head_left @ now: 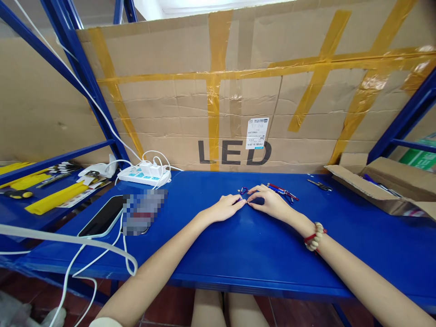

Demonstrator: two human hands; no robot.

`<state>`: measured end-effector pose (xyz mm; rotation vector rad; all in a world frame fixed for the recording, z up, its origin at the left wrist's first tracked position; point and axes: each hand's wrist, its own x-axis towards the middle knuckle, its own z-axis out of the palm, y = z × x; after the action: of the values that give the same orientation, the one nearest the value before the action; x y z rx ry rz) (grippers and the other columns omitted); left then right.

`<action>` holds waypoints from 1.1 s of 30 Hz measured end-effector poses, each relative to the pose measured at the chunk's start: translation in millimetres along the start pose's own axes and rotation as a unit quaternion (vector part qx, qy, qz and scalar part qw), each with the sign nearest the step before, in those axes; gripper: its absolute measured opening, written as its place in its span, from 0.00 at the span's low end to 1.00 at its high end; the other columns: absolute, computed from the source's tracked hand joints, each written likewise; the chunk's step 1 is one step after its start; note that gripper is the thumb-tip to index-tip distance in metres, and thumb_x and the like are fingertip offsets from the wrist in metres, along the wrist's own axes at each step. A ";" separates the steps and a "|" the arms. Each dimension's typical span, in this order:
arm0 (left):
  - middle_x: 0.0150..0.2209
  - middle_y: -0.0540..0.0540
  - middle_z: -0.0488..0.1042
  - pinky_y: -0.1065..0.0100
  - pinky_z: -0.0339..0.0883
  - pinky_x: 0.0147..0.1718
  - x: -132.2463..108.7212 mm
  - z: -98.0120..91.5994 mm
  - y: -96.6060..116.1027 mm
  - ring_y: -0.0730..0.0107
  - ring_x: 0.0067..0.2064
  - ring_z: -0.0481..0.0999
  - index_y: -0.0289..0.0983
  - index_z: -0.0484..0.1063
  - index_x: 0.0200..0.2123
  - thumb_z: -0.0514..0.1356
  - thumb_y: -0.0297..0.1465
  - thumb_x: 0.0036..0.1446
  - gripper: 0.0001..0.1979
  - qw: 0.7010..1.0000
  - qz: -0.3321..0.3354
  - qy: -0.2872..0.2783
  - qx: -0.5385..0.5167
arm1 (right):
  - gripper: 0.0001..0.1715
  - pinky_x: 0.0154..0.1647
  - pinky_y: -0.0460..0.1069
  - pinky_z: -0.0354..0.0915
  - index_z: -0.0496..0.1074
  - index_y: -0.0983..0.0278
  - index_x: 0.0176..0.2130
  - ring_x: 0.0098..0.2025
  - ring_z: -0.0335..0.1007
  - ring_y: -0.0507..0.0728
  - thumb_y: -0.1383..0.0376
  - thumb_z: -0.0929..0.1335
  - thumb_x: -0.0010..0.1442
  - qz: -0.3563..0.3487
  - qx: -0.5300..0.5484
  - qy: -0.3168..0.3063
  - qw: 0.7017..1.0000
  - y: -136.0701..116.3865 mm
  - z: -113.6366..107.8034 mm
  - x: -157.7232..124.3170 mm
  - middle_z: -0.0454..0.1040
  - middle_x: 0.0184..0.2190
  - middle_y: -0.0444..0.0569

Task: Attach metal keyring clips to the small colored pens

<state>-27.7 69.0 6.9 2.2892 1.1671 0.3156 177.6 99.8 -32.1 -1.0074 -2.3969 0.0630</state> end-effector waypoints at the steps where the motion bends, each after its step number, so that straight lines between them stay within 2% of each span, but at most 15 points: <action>1: 0.42 0.46 0.70 0.61 0.53 0.51 0.4 0.3 -0.5 0.64 0.47 0.66 0.38 0.66 0.46 0.40 0.37 0.64 0.19 1.000 0.000 0.000 0.000 | 0.07 0.47 0.56 0.63 0.75 0.60 0.33 0.44 0.66 0.58 0.63 0.66 0.55 0.000 -0.001 0.000 1.000 0.2 0.1 0.0 0.71 0.41 0.50; 9: 0.42 0.46 0.70 0.60 0.53 0.51 2.7 1.7 -3.0 0.64 0.47 0.66 0.38 0.66 0.46 0.41 0.37 0.64 0.19 1.000 0.007 0.003 -0.005 | 0.07 0.47 0.56 0.63 0.75 0.60 0.33 0.44 0.66 0.58 0.63 0.66 0.56 -0.001 -0.017 0.001 1.000 0.2 0.2 -0.6 0.71 0.41 0.50; 17: 0.50 0.45 0.68 0.57 0.50 0.54 5.9 6.7 -9.2 0.63 0.52 0.62 0.39 0.65 0.49 0.41 0.39 0.63 0.20 1.000 0.011 0.003 -0.023 | 0.07 0.50 0.58 0.61 0.75 0.60 0.33 0.44 0.67 0.58 0.63 0.66 0.55 0.000 -0.018 -0.011 1.000 0.6 -0.6 -0.7 0.71 0.41 0.49; 33: 0.47 0.45 0.69 0.59 0.52 0.53 2.8 3.0 -4.4 0.63 0.52 0.63 0.39 0.66 0.48 0.41 0.38 0.64 0.19 1.000 0.012 -0.009 -0.003 | 0.09 0.51 0.58 0.60 0.76 0.59 0.33 0.45 0.67 0.59 0.60 0.66 0.56 -0.004 -0.014 -0.021 1.000 -0.9 -3.0 -0.8 0.71 0.42 0.50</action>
<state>-27.7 72.3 1.7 2.2969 1.1285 0.3062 178.9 98.2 -29.7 -1.0180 -2.4468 0.0486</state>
